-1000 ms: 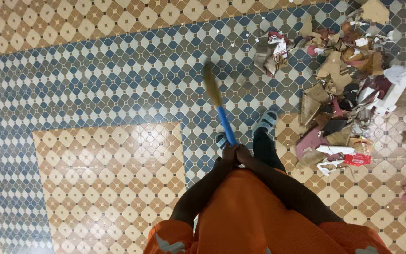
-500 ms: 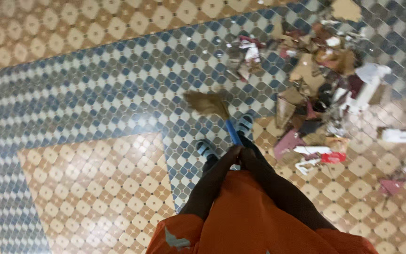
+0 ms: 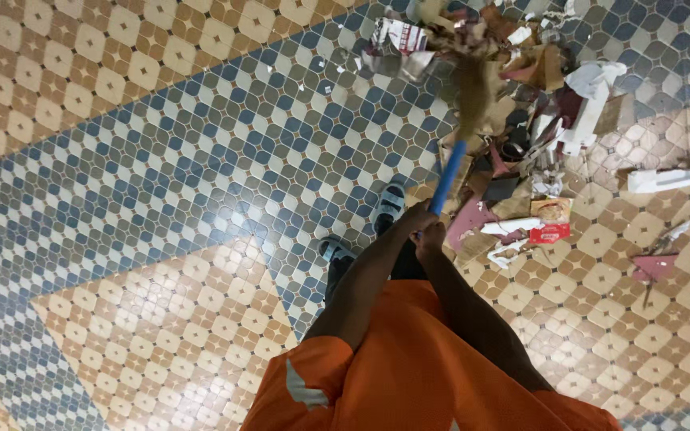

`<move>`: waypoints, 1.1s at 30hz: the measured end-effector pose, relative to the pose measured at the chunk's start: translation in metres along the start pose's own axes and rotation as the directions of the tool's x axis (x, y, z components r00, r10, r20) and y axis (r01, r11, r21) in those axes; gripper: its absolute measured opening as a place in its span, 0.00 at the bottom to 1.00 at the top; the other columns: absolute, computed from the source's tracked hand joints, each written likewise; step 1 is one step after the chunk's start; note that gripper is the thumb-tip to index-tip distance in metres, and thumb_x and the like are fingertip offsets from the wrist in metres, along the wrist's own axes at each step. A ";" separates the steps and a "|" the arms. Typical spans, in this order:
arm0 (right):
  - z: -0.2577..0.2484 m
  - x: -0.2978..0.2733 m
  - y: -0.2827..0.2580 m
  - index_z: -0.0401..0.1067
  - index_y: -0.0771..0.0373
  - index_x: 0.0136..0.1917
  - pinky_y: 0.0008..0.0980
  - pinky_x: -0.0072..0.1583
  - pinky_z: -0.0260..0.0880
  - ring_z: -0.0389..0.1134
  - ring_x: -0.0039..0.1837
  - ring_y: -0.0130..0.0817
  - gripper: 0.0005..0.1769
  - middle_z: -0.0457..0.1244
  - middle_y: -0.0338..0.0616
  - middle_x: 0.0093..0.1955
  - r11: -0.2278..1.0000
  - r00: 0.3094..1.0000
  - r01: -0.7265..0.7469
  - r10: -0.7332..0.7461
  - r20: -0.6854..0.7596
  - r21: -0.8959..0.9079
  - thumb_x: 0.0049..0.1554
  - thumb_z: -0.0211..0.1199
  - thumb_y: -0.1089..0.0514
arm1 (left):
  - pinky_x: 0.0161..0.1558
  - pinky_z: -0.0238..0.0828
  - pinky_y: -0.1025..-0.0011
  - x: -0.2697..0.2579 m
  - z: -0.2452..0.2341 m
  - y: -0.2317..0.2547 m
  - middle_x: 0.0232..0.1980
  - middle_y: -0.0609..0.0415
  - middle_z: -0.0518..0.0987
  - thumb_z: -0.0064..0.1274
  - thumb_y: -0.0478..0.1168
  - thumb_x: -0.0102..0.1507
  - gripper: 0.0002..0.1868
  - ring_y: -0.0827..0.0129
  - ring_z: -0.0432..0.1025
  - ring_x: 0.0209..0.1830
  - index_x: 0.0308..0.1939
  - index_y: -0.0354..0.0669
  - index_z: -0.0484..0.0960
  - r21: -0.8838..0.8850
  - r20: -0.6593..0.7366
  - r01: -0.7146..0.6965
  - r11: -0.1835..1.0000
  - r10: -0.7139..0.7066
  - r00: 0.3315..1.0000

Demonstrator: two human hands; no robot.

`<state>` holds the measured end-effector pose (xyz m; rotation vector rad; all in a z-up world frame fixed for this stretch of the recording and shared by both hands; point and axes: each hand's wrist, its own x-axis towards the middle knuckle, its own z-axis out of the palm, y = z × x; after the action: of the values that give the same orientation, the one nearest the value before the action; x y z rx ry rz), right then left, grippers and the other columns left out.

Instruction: The person sweeps cardboard pieces, paper scraps, and other debris into a pile on a decorative patterned tile floor using a broom.

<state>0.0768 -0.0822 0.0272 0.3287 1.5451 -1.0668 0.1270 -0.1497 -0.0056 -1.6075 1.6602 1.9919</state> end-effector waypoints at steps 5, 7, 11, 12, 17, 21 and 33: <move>-0.002 -0.003 -0.021 0.59 0.51 0.54 0.33 0.31 0.66 0.67 0.33 0.33 0.06 0.63 0.39 0.38 0.994 0.996 0.081 -0.078 0.040 -0.072 0.64 0.51 0.52 | 0.44 0.77 0.58 -0.009 -0.002 0.020 0.47 0.41 0.84 0.59 0.49 0.53 0.41 0.51 0.81 0.43 0.70 0.48 0.68 -0.070 -0.029 -0.079 0.994 0.077 0.997; -0.002 -0.011 -0.023 0.60 0.59 0.54 0.32 0.31 0.63 0.65 0.33 0.33 0.11 0.62 0.41 0.37 0.979 0.980 0.162 -0.146 0.137 -0.119 0.66 0.57 0.51 | 0.44 0.77 0.58 -0.019 -0.008 0.020 0.48 0.40 0.84 0.59 0.50 0.54 0.41 0.51 0.81 0.44 0.71 0.49 0.67 -0.087 -0.044 -0.071 0.994 0.068 0.997; 0.005 -0.033 -0.005 0.62 0.57 0.55 0.34 0.30 0.61 0.62 0.31 0.35 0.11 0.62 0.41 0.35 0.936 0.946 0.255 -0.190 0.263 -0.241 0.63 0.57 0.51 | 0.48 0.74 0.61 -0.051 -0.005 -0.015 0.51 0.43 0.81 0.57 0.45 0.59 0.37 0.57 0.76 0.48 0.71 0.43 0.68 -0.353 -0.175 -0.223 0.909 0.170 0.970; 0.009 -0.036 -0.001 0.67 0.63 0.51 0.34 0.31 0.62 0.64 0.31 0.36 0.12 0.63 0.45 0.34 0.870 0.913 0.328 -0.193 0.359 -0.367 0.65 0.57 0.51 | 0.51 0.72 0.64 -0.054 -0.006 -0.029 0.52 0.45 0.80 0.58 0.43 0.59 0.37 0.60 0.74 0.50 0.72 0.41 0.66 -0.563 -0.198 -0.274 0.780 0.194 0.961; 0.040 -0.044 0.018 0.75 0.63 0.45 0.33 0.36 0.70 0.71 0.38 0.31 0.14 0.70 0.46 0.36 0.555 0.676 0.675 -0.200 0.710 -0.486 0.62 0.58 0.51 | 0.51 0.73 0.62 -0.071 -0.010 -0.072 0.52 0.45 0.77 0.57 0.37 0.59 0.31 0.62 0.73 0.51 0.66 0.34 0.70 -0.653 -0.583 -0.528 0.544 0.085 0.808; 0.061 -0.017 0.049 0.67 0.66 0.48 0.40 0.33 0.67 0.67 0.33 0.36 0.16 0.65 0.48 0.35 0.651 0.712 0.479 0.104 0.694 -0.589 0.64 0.52 0.49 | 0.41 0.75 0.62 -0.111 -0.043 -0.099 0.48 0.42 0.77 0.54 0.39 0.66 0.22 0.62 0.75 0.43 0.62 0.35 0.70 -0.631 -0.548 -0.305 0.713 -0.131 0.826; 0.136 0.003 0.129 0.73 0.70 0.38 0.43 0.28 0.59 0.64 0.29 0.42 0.15 0.63 0.52 0.29 0.323 0.759 0.406 0.401 0.513 -0.855 0.59 0.58 0.55 | 0.30 0.74 0.55 -0.170 -0.099 -0.110 0.41 0.45 0.77 0.58 0.43 0.61 0.21 0.52 0.75 0.34 0.56 0.44 0.74 -0.973 -0.225 -0.214 0.087 -0.566 0.793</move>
<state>0.2546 -0.1170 -0.0209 -0.8634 1.2097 -0.0022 0.3349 -0.0930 0.0608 -2.7855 -0.5159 2.7533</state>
